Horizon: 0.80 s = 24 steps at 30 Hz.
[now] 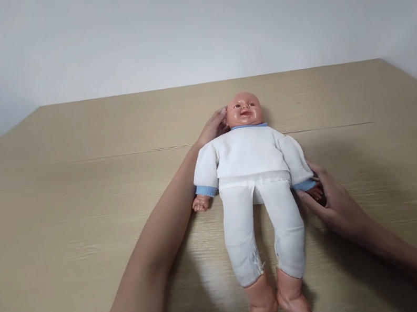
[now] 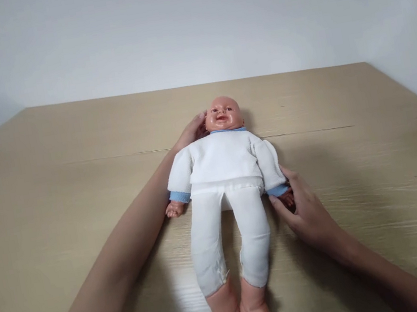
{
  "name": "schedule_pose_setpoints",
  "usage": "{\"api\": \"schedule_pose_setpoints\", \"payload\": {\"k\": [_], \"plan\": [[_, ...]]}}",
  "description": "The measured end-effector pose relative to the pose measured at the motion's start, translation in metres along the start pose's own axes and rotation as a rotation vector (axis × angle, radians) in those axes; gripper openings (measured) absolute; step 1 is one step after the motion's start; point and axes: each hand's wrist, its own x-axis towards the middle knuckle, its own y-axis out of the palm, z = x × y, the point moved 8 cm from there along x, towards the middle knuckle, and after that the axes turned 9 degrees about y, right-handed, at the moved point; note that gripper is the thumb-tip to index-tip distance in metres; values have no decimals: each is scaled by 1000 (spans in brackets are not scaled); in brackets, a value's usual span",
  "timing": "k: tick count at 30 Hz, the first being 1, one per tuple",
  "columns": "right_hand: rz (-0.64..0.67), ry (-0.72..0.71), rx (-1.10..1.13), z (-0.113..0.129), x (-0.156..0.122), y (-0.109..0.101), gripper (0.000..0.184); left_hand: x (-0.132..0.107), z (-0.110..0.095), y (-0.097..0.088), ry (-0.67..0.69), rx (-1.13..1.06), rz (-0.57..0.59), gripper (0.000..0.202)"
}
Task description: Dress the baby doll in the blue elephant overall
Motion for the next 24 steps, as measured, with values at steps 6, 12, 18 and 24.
{"api": "schedule_pose_setpoints", "payload": {"k": [6,12,18,24], "plan": [[-44,-43,7,-4,5,2,72,-37,-20,-13,54,78,-41,61],[-54,27,215,-16,6,9,75,-98,-49,-8,99,256,-82,65],[-45,246,578,-32,-42,12,117,-165,-72,-12,48,531,-241,57],[43,378,696,-34,-169,-6,74,-226,-110,-10,-45,803,-400,29]]}}
